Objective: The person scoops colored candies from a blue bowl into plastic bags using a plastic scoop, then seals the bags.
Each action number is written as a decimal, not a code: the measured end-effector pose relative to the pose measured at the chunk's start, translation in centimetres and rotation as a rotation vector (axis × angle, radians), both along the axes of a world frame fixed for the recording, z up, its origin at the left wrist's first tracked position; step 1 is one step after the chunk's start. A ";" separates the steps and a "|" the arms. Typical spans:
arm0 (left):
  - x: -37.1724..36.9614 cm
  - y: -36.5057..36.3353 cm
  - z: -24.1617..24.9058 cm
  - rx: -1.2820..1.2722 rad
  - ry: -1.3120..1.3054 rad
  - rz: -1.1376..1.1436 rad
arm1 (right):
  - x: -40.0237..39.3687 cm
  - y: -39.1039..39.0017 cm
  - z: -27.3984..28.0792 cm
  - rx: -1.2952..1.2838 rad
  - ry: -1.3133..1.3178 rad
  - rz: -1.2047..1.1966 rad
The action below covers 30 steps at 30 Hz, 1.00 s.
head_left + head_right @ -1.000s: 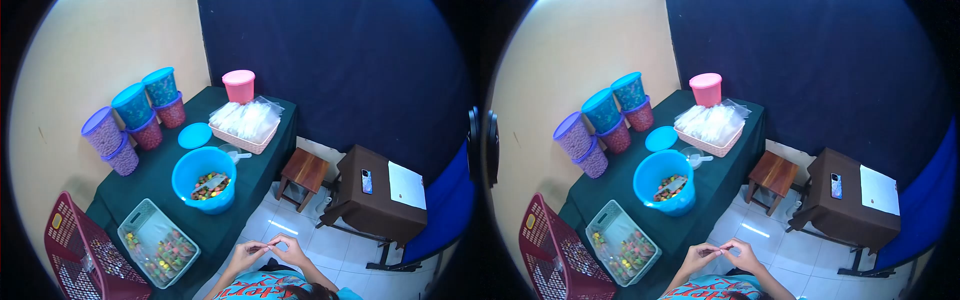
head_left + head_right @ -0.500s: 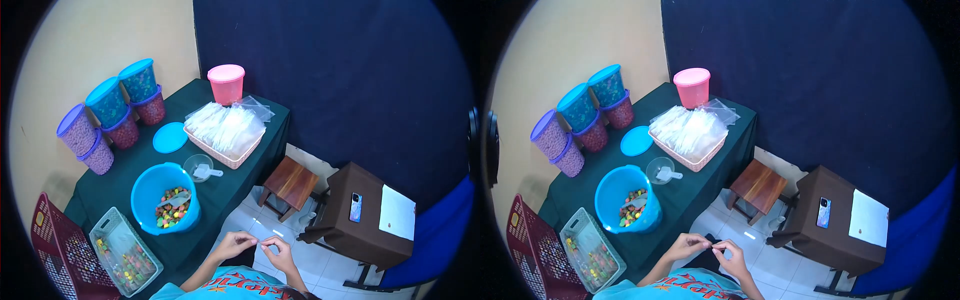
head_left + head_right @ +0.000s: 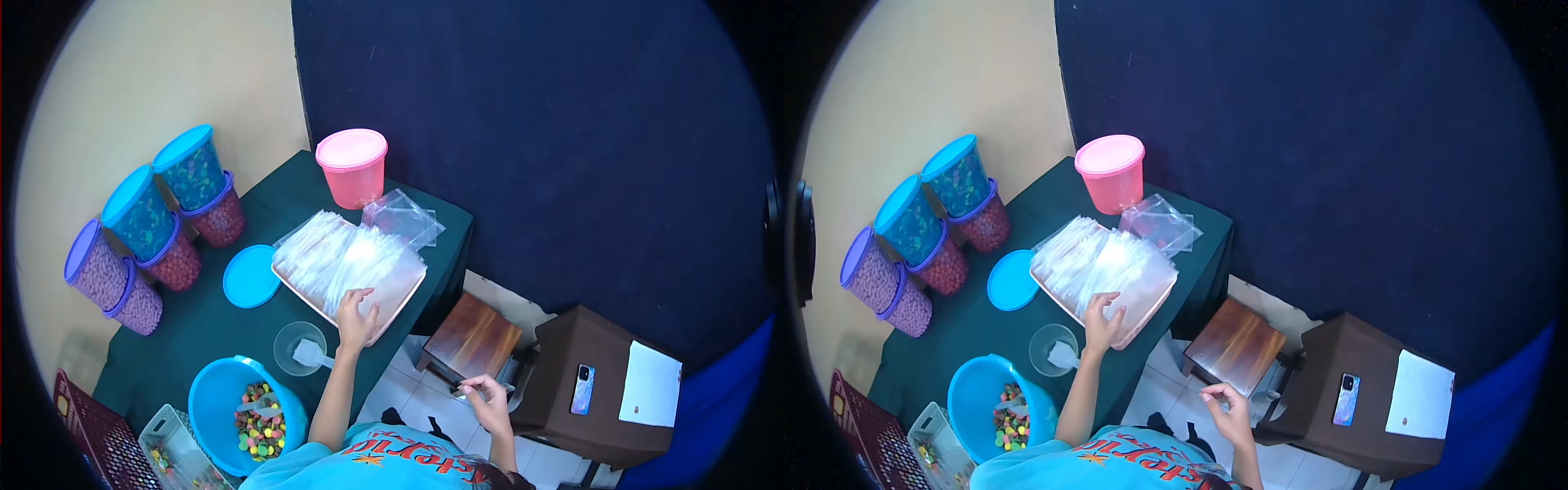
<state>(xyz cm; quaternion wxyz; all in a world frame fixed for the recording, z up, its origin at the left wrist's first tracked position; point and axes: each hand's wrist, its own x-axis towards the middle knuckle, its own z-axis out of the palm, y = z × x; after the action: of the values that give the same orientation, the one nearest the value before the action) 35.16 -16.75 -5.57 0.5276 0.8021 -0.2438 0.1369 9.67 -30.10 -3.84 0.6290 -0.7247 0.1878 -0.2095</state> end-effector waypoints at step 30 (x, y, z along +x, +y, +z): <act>-5.2 -0.1 6.0 -0.930 0.109 0.616 | 29.4 -3.1 2.3 0.226 0.083 1.323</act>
<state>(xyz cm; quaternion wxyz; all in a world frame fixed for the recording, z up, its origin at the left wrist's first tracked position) 30.00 -16.85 0.39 0.7734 0.5249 0.1157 0.3362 39.03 -33.21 -1.58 0.6891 -0.6244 -0.2511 0.2688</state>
